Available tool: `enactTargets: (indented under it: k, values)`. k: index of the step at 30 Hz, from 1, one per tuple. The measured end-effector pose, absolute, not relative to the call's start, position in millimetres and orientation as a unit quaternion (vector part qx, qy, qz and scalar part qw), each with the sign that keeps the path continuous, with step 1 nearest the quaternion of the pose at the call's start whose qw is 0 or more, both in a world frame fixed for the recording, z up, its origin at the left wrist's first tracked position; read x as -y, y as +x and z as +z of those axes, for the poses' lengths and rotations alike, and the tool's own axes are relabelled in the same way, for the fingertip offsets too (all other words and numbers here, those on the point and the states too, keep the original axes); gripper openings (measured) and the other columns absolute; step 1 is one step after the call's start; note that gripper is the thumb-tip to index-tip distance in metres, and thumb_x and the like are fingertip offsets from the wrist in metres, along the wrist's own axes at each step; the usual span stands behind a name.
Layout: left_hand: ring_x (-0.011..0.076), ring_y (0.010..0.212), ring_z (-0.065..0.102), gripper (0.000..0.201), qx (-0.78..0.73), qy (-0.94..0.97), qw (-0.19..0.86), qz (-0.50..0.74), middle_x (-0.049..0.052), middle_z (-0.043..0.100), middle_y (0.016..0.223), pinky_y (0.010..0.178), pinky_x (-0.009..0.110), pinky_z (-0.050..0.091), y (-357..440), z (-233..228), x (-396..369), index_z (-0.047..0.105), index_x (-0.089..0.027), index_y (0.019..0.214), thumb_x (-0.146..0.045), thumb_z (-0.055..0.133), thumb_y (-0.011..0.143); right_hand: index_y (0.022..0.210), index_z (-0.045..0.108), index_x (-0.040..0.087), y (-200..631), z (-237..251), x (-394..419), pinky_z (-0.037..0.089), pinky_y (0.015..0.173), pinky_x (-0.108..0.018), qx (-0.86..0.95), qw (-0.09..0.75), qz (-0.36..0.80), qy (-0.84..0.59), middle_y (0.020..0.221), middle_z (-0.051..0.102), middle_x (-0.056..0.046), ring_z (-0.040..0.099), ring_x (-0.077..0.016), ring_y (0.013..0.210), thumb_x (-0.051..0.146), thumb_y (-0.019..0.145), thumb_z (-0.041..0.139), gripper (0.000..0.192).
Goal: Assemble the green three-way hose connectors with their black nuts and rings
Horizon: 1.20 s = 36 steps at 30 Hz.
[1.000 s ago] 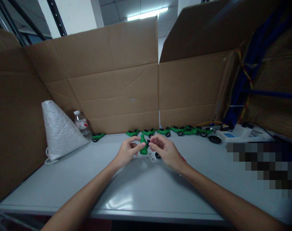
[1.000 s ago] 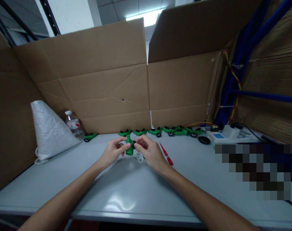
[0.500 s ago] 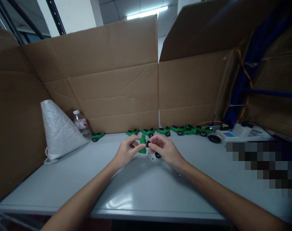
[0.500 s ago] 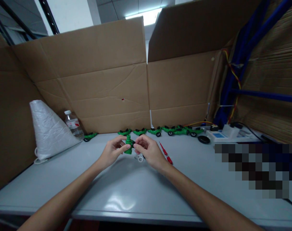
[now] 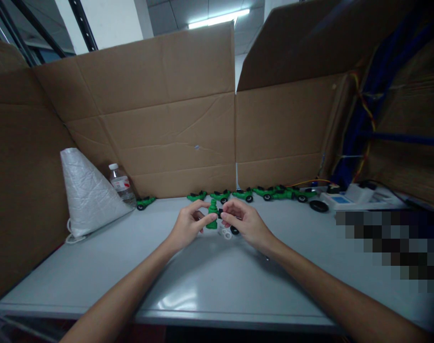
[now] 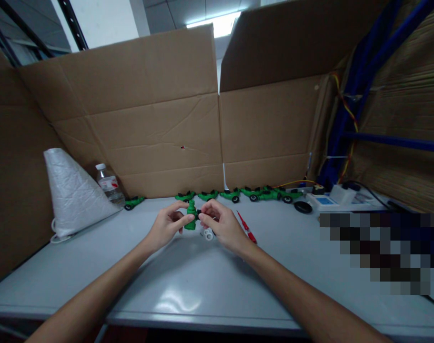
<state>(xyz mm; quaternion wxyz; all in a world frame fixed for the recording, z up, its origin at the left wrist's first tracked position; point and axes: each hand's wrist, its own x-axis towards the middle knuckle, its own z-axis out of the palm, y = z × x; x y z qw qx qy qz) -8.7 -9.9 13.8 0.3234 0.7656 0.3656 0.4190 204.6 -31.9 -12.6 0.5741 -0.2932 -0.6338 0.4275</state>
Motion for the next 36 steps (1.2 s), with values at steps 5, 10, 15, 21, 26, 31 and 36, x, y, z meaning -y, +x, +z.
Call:
enactTargets:
  k: [5, 10, 15, 21, 26, 31, 36]
  values:
    - [0.0099, 0.050, 0.057, 0.045, -0.368, 0.762, 0.321, 0.425, -0.001, 0.064, 0.067, 0.047, 0.019, 0.044, -6.5, 16.7, 12.8, 0.070, -0.014, 0.107, -0.051, 0.081, 0.085, 0.095, 0.062, 0.022, 206.2, -17.1, 28.1, 0.052, 0.065, -0.029, 0.637, 0.568, 0.431, -0.293, 0.083, 0.065, 0.001, 0.066, -0.0162, 0.073, 0.041, 0.091, 0.075, 0.023]
    - [0.0093, 0.045, 0.055, 0.046, -0.380, 0.755, 0.338, 0.414, -0.003, 0.061, 0.062, 0.044, 0.018, 0.041, -5.8, 19.4, 16.0, 0.068, -0.015, 0.106, -0.052, 0.081, 0.084, 0.094, 0.064, 0.022, 208.4, -16.2, 27.5, 0.050, 0.068, -0.029, 0.646, 0.565, 0.418, -0.298, 0.082, 0.067, 0.001, 0.064, -0.0161, 0.073, 0.038, 0.091, 0.075, 0.019]
    - [0.0099, 0.044, 0.056, 0.046, -0.381, 0.760, 0.340, 0.402, -0.003, 0.061, 0.061, 0.043, 0.018, 0.041, -7.3, 18.2, 15.0, 0.067, -0.015, 0.108, -0.053, 0.081, 0.085, 0.094, 0.065, 0.022, 209.5, -14.8, 28.2, 0.049, 0.069, -0.030, 0.651, 0.560, 0.413, -0.303, 0.082, 0.068, 0.000, 0.064, -0.0167, 0.074, 0.037, 0.090, 0.074, 0.018]
    - [0.0099, 0.044, 0.055, 0.048, -0.379, 0.757, 0.343, 0.406, -0.004, 0.061, 0.060, 0.042, 0.018, 0.041, -7.5, 15.6, 12.4, 0.067, -0.016, 0.108, -0.054, 0.081, 0.083, 0.094, 0.066, 0.022, 209.9, -16.9, 27.0, 0.050, 0.070, -0.030, 0.650, 0.561, 0.413, -0.304, 0.081, 0.068, 0.000, 0.064, -0.0166, 0.073, 0.040, 0.090, 0.074, 0.020]
    - [0.0095, 0.044, 0.055, 0.047, -0.383, 0.755, 0.348, 0.403, -0.004, 0.060, 0.059, 0.041, 0.017, 0.040, -6.3, 17.6, 13.7, 0.067, -0.015, 0.104, -0.056, 0.080, 0.084, 0.091, 0.066, 0.021, 209.8, -17.4, 26.3, 0.049, 0.067, -0.029, 0.638, 0.559, 0.434, -0.305, 0.079, 0.068, 0.000, 0.064, -0.0160, 0.070, 0.043, 0.088, 0.077, 0.024]
    - [0.0094, 0.043, 0.057, 0.046, -0.386, 0.750, 0.357, 0.402, -0.003, 0.062, 0.059, 0.040, 0.016, 0.040, -5.4, 18.1, 14.5, 0.065, -0.015, 0.100, -0.058, 0.077, 0.086, 0.090, 0.067, 0.020, 208.1, -15.6, 27.6, 0.049, 0.063, -0.029, 0.624, 0.557, 0.443, -0.321, 0.076, 0.068, 0.000, 0.063, -0.0158, 0.066, 0.050, 0.084, 0.079, 0.033]
    - [0.0097, 0.043, 0.058, 0.046, -0.381, 0.742, 0.378, 0.402, -0.002, 0.064, 0.058, 0.040, 0.016, 0.043, -4.9, 16.3, 14.0, 0.064, -0.015, 0.097, -0.058, 0.076, 0.087, 0.091, 0.068, 0.020, 208.1, -16.7, 26.2, 0.048, 0.062, -0.028, 0.625, 0.551, 0.449, -0.324, 0.076, 0.066, 0.001, 0.061, -0.0147, 0.065, 0.051, 0.084, 0.079, 0.034]
